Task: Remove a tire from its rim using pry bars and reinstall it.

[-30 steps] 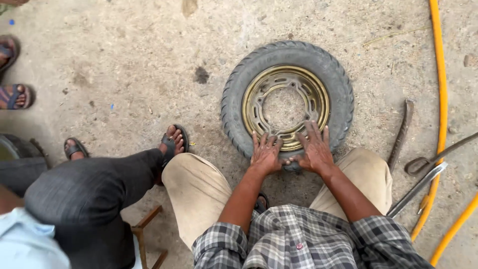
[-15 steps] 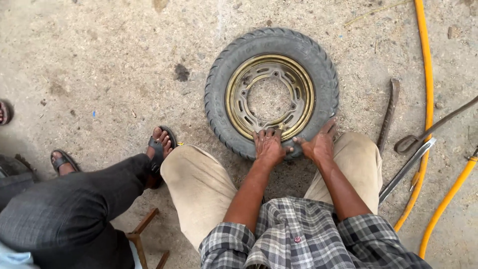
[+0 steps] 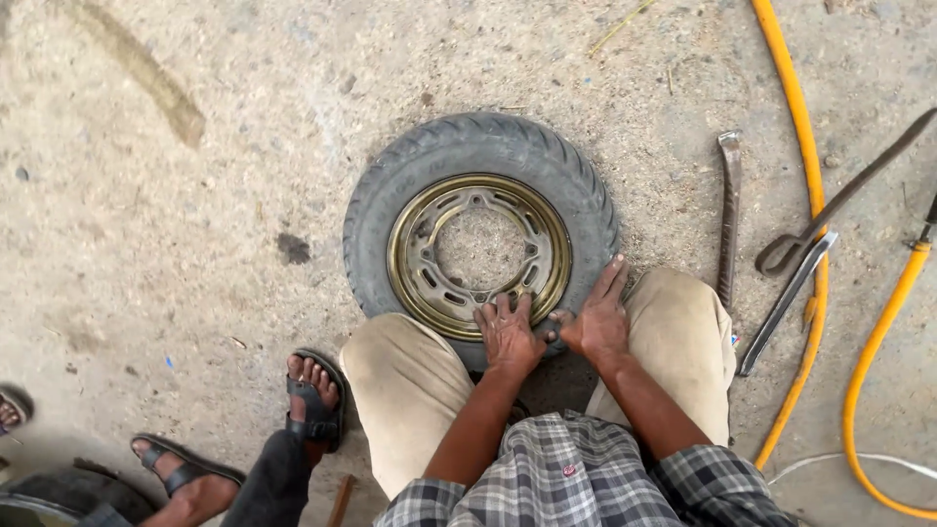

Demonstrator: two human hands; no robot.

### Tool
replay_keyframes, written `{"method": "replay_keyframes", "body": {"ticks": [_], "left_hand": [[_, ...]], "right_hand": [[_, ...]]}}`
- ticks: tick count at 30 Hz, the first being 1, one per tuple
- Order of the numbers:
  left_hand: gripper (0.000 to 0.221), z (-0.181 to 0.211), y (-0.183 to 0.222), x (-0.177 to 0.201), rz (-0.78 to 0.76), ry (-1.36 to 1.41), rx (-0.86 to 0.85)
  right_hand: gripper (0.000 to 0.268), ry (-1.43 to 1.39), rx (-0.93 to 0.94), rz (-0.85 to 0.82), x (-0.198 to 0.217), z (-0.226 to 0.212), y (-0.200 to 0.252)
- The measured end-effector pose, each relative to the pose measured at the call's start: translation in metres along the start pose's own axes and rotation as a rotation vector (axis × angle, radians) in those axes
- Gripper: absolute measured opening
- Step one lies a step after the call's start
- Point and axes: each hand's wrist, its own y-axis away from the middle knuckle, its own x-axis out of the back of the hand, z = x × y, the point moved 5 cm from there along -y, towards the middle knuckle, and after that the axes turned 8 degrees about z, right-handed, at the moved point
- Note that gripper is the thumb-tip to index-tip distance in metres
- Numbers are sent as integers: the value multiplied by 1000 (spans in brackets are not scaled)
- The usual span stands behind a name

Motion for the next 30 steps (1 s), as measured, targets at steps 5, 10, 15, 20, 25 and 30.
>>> {"method": "replay_keyframes", "body": {"ticks": [5,10,15,20,25,30], "left_hand": [[87,-20,-3,-10,178,29,-48],[87,-9,8,-17,177,-41,-8],[85,-12,18,-23,245,-16,26],[87,-6,20,-21,214,-37,76],[89,-7,14,-25,204,-26,145],[87,-13,14,-26,208,1,144]], "right_hand": [[144,-58,119,125,-3,-13,-5],[129,-79,64,-62,57,31,-2],[36,-391,-79,697,115,206,-22],[47,-55,-296,641,67,366,-48],[48,-43,-511,418,39,409,-57],[40,62,-192,469,34,411,-49]]}}
